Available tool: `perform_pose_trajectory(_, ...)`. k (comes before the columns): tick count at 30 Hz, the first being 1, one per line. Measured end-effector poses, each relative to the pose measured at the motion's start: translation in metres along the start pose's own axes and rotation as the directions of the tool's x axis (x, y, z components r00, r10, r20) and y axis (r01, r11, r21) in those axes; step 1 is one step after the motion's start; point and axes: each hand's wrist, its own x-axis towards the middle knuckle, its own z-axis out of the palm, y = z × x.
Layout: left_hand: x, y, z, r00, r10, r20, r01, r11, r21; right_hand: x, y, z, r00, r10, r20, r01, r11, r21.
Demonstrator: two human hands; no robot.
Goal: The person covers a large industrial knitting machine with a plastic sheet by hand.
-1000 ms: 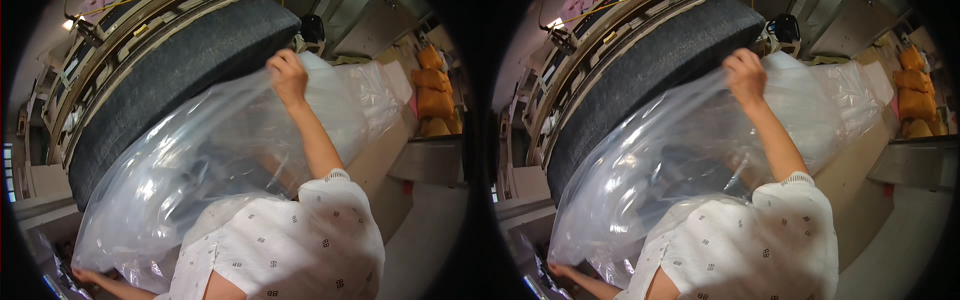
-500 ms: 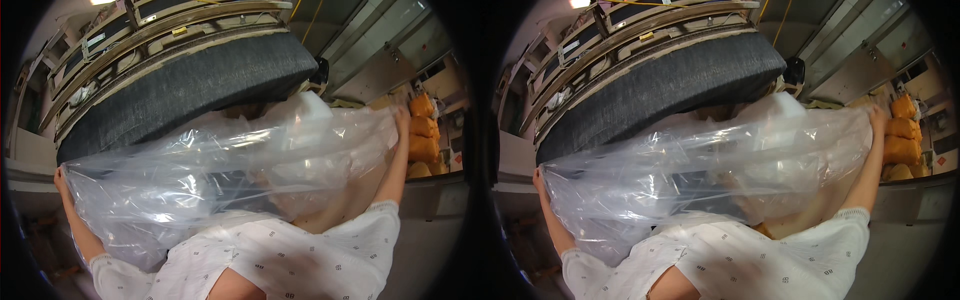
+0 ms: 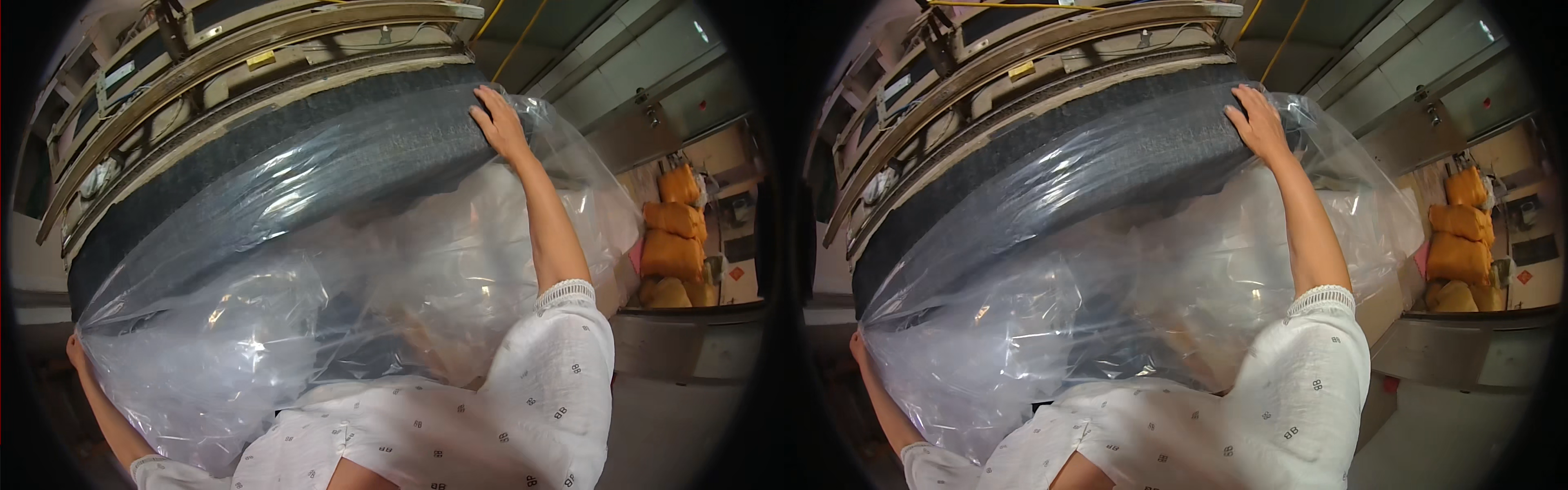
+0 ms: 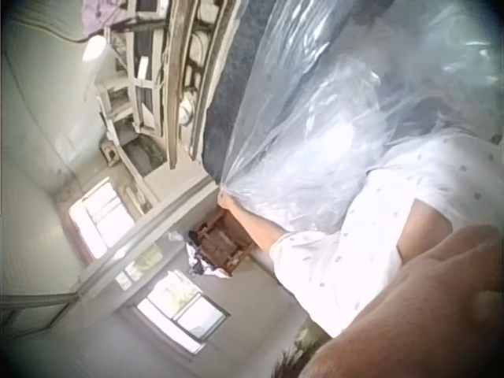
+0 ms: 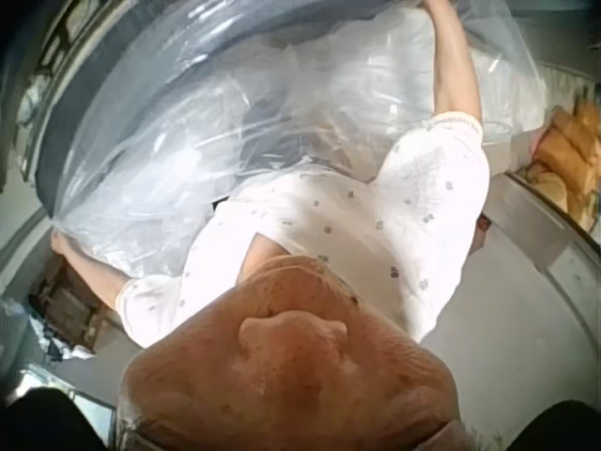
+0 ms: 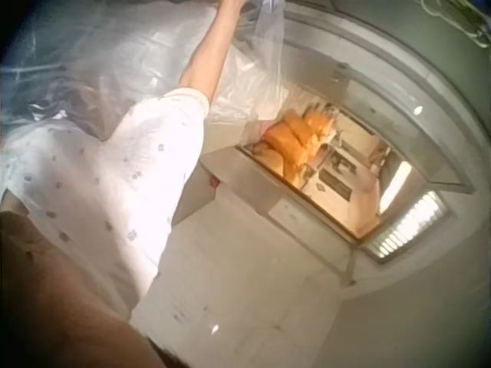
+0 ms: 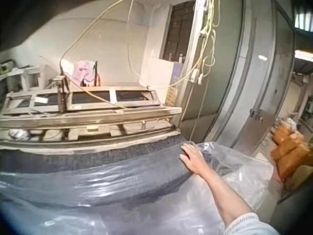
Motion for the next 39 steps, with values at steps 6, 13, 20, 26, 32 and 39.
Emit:
perform_pose_trajectory(6, 0.034, -0.011, -0.016, 0.886, -0.417, 0.203, 0.461, 0.840, -0.286, 0.032, 0.032, 0.035, 0.955, 0.240, 0.175, -0.268, 0.950, 0.159)
perform_pose_trajectory(13, 0.000, 0.099, 0.052, 0.891, -0.025, -0.453, -0.009, 0.997, -0.073, 0.066, 0.023, 0.037, 0.990, -0.110, 0.088, 0.137, 0.613, -0.778)
perform_pose_trajectory(20, -0.004, 0.123, 0.030, 0.803, -0.175, -0.570, 0.207, 0.978, -0.009, -0.034, -0.237, 0.005, 0.529, -0.478, 0.702, -0.403, 0.586, 0.703)
perform_pose_trajectory(26, -0.006, 0.159, 0.084, 0.794, -0.166, -0.585, 0.064, 0.979, -0.191, -0.205, -0.332, 0.005, 0.108, -0.557, 0.824, -0.758, 0.491, 0.431)
perform_pose_trajectory(32, 0.042, 0.115, 0.049, 0.757, -0.184, -0.626, 0.010, 0.963, -0.271, -0.168, -0.356, -0.035, 0.668, -0.370, 0.645, -0.070, 0.832, 0.550)
perform_pose_trajectory(39, -0.006, 0.185, 0.069, 0.780, -0.241, -0.578, 0.028, 0.935, -0.352, -0.210, -0.264, 0.021, 0.906, -0.232, 0.353, 0.166, 0.964, 0.207)
